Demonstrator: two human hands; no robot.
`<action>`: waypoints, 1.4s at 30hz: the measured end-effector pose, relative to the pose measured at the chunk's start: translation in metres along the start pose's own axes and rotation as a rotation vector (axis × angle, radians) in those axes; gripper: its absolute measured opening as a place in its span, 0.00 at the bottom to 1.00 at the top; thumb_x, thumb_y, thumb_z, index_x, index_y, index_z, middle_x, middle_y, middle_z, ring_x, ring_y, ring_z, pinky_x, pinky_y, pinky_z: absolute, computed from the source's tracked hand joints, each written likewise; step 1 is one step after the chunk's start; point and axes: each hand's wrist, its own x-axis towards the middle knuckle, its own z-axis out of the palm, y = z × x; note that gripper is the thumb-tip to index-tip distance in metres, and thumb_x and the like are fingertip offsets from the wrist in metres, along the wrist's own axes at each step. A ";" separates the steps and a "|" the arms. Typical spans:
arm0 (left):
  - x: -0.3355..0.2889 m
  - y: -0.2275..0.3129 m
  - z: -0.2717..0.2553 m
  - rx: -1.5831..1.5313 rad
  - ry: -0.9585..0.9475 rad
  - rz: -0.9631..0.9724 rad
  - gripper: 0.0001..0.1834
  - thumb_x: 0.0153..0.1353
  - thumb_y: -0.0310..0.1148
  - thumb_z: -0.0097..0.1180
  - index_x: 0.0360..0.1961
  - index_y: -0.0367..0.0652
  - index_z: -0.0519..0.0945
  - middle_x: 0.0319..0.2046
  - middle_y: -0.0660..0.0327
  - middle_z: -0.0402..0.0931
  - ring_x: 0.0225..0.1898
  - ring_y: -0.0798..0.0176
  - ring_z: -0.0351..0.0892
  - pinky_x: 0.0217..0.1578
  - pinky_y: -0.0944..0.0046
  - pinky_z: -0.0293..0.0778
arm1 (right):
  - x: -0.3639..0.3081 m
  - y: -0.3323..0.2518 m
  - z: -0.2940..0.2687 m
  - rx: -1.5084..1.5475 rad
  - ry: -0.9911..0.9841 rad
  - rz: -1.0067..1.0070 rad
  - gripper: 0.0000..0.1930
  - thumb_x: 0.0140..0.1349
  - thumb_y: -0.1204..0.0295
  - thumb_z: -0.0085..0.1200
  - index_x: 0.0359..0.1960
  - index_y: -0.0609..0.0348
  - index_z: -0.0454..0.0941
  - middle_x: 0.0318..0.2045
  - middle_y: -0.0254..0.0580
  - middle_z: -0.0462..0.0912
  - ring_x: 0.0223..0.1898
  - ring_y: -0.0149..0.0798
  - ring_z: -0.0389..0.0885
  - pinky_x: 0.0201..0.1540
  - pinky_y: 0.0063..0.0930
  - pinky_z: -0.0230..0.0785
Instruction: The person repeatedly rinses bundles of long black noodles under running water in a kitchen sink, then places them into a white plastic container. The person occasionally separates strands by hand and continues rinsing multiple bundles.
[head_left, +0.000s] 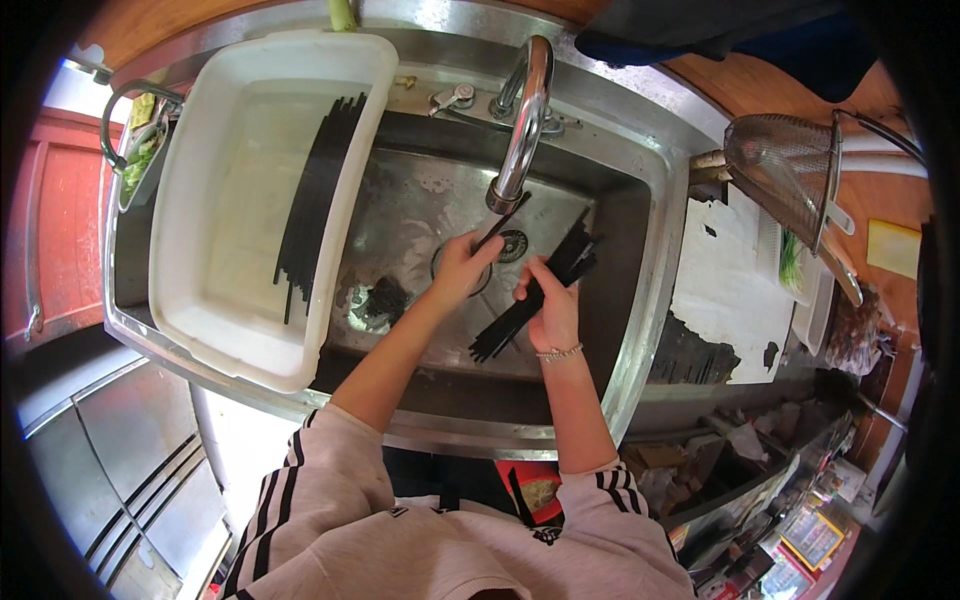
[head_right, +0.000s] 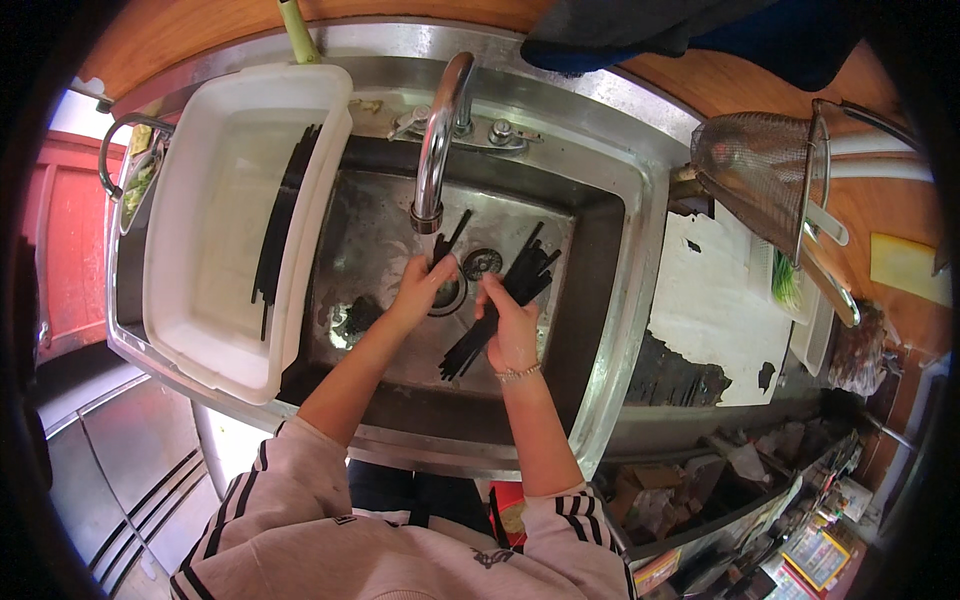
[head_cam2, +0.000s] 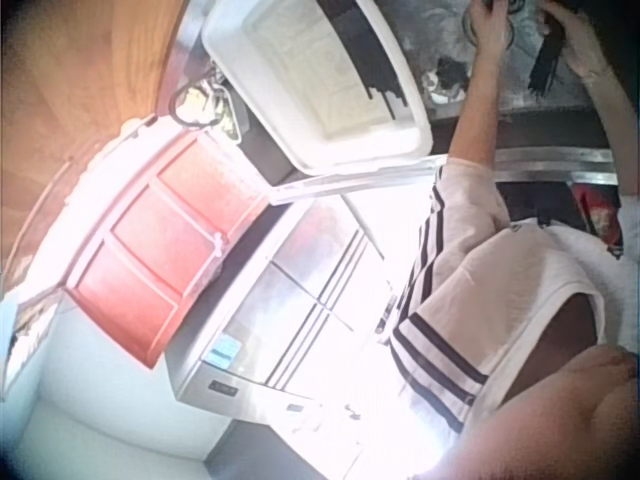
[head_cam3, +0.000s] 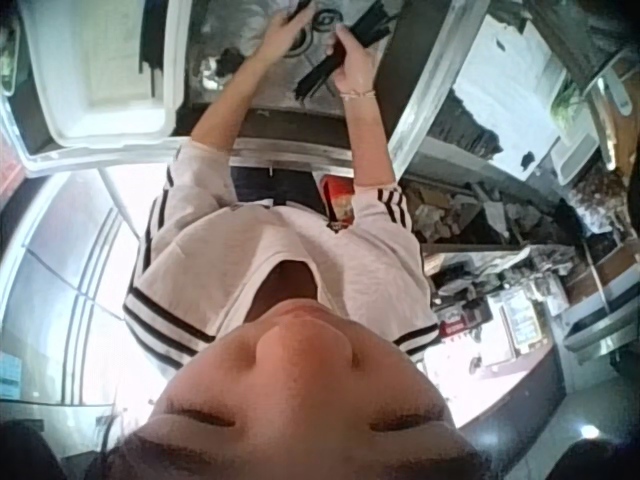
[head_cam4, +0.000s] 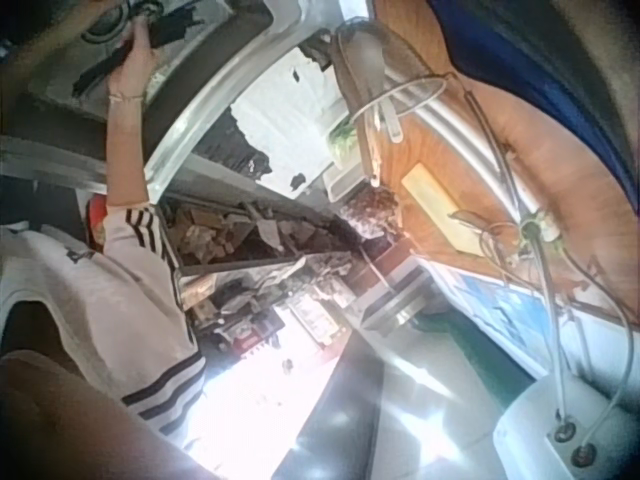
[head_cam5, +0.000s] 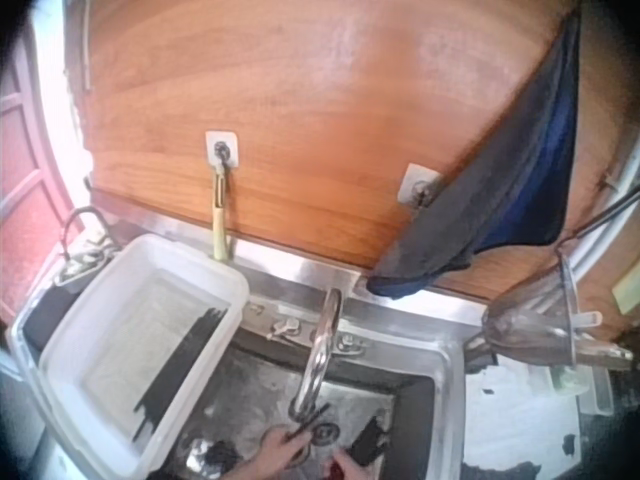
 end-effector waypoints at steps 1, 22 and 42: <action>-0.003 -0.001 -0.001 -0.029 -0.043 0.071 0.17 0.67 0.42 0.47 0.37 0.38 0.78 0.27 0.70 0.71 0.28 0.75 0.66 0.28 0.72 0.64 | 0.002 0.003 0.001 0.016 -0.018 0.023 0.05 0.61 0.73 0.54 0.38 0.56 0.74 0.28 0.33 0.76 0.25 0.30 0.70 0.27 0.25 0.64; -0.065 -0.013 -0.068 -0.779 0.486 -0.693 0.19 0.64 0.43 0.48 0.46 0.39 0.76 0.43 0.60 0.77 0.45 0.59 0.76 0.50 0.58 0.71 | 0.014 0.016 0.105 0.130 -0.154 -0.198 0.08 0.55 0.78 0.61 0.33 0.63 0.74 0.28 0.37 0.78 0.30 0.34 0.79 0.35 0.27 0.73; -0.021 0.023 0.004 0.384 0.441 -0.239 0.30 0.68 0.48 0.32 0.58 0.32 0.64 0.59 0.37 0.60 0.60 0.39 0.60 0.58 0.50 0.60 | 0.015 0.066 0.062 0.249 -0.420 0.029 0.30 0.68 0.52 0.40 0.66 0.54 0.55 0.65 0.42 0.61 0.65 0.41 0.58 0.66 0.38 0.49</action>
